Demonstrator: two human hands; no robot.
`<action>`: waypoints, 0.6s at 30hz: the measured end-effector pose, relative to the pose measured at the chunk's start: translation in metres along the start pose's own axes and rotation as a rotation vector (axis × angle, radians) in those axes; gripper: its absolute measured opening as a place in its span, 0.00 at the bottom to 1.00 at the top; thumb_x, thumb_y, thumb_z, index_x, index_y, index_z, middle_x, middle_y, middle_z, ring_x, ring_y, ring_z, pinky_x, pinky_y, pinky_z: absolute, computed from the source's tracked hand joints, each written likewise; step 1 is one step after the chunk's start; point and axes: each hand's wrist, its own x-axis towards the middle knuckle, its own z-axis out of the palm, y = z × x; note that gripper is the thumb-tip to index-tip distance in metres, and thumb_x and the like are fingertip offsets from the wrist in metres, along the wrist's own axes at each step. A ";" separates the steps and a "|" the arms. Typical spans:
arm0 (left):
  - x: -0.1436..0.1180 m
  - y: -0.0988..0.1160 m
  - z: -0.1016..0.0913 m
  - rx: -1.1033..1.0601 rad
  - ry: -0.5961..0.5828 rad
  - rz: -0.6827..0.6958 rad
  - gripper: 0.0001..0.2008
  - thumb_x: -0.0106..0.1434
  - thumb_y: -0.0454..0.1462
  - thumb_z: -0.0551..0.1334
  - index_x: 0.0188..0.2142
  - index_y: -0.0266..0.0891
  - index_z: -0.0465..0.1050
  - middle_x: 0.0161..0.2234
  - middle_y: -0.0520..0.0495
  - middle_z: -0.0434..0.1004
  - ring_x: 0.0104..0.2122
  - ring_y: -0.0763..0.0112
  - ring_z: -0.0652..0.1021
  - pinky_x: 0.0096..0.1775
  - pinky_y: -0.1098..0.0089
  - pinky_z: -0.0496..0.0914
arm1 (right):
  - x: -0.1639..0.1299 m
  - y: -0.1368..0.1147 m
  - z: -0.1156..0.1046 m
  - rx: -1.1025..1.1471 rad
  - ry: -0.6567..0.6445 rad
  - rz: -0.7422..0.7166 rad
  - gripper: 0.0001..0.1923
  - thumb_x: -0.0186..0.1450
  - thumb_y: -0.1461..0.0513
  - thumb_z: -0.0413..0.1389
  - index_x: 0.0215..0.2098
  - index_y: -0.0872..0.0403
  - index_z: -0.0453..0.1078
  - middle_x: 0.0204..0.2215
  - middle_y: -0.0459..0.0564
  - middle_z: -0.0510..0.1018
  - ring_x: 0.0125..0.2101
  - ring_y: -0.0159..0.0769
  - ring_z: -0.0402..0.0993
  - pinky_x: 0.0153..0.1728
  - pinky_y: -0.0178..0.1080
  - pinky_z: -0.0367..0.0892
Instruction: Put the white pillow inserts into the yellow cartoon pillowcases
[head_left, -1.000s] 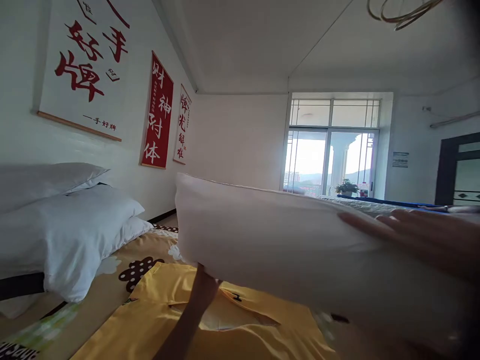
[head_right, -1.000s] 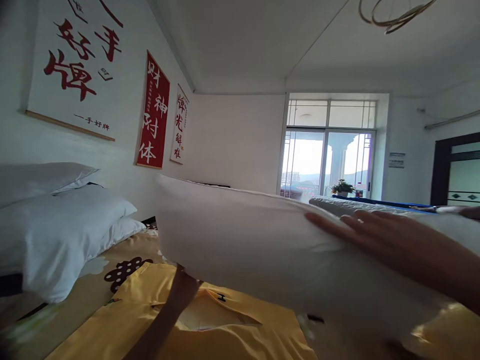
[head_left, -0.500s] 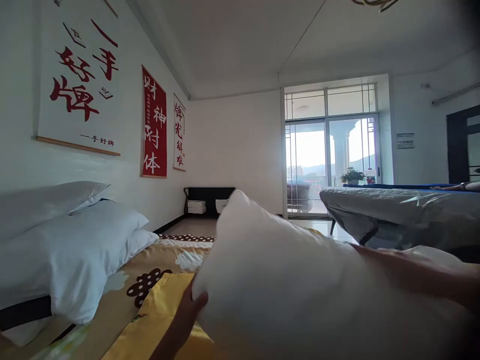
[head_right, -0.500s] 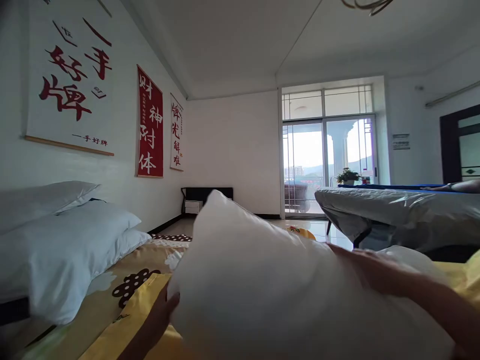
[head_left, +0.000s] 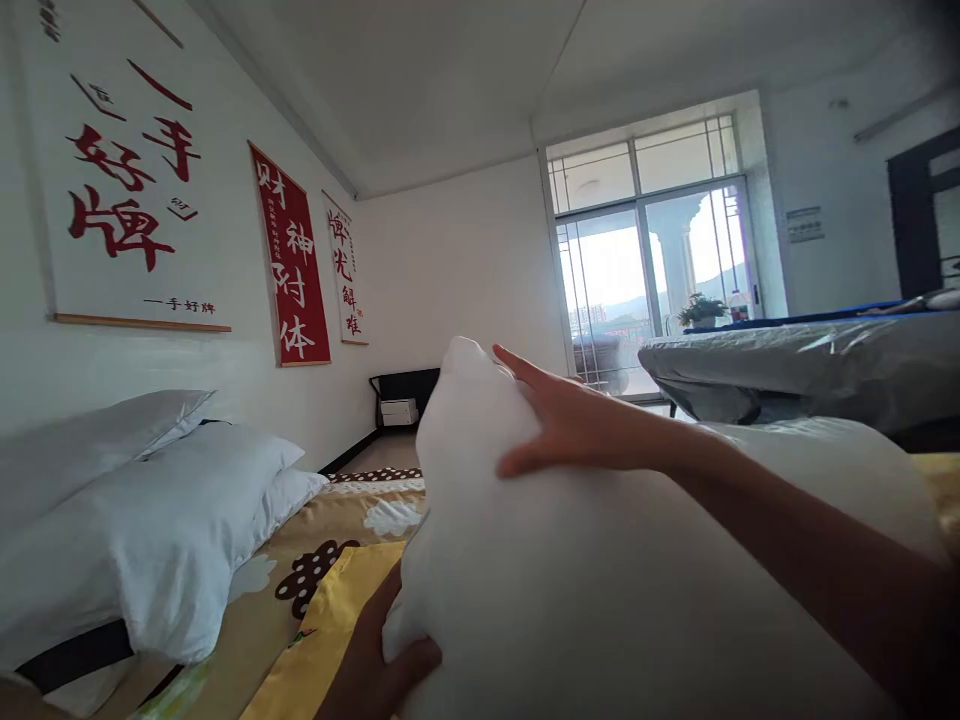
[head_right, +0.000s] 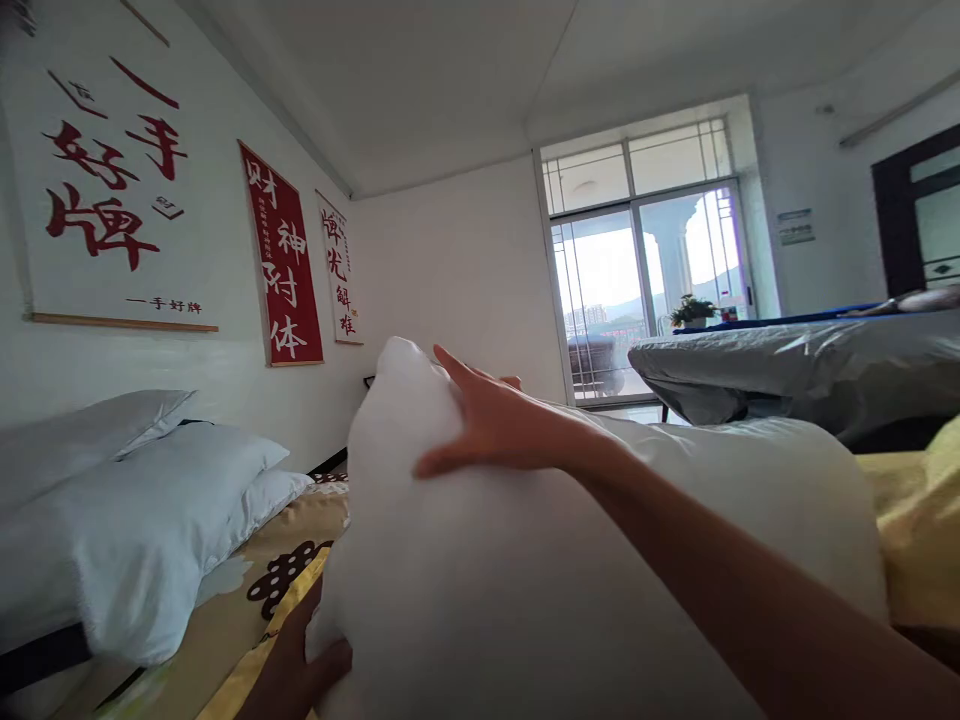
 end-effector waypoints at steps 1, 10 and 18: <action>-0.001 0.009 -0.004 0.056 -0.074 0.013 0.38 0.40 0.46 0.72 0.53 0.40 0.72 0.53 0.39 0.73 0.55 0.42 0.69 0.54 0.55 0.66 | 0.005 -0.006 0.006 -0.027 0.047 0.011 0.52 0.48 0.47 0.65 0.66 0.52 0.51 0.49 0.57 0.74 0.47 0.51 0.71 0.49 0.54 0.62; 0.013 0.062 -0.006 0.377 -0.262 0.050 0.39 0.38 0.38 0.74 0.53 0.42 0.70 0.44 0.41 0.78 0.45 0.43 0.75 0.44 0.57 0.69 | 0.007 -0.013 0.046 0.035 0.137 0.024 0.12 0.49 0.57 0.64 0.29 0.53 0.71 0.26 0.45 0.75 0.29 0.36 0.67 0.40 0.44 0.59; 0.070 0.031 0.035 -0.026 -0.221 -0.016 0.18 0.43 0.36 0.73 0.35 0.36 0.76 0.33 0.46 0.80 0.37 0.55 0.77 0.36 0.65 0.70 | -0.029 -0.014 0.052 -0.013 0.375 -0.179 0.06 0.55 0.66 0.53 0.21 0.54 0.64 0.19 0.42 0.69 0.24 0.30 0.60 0.36 0.40 0.54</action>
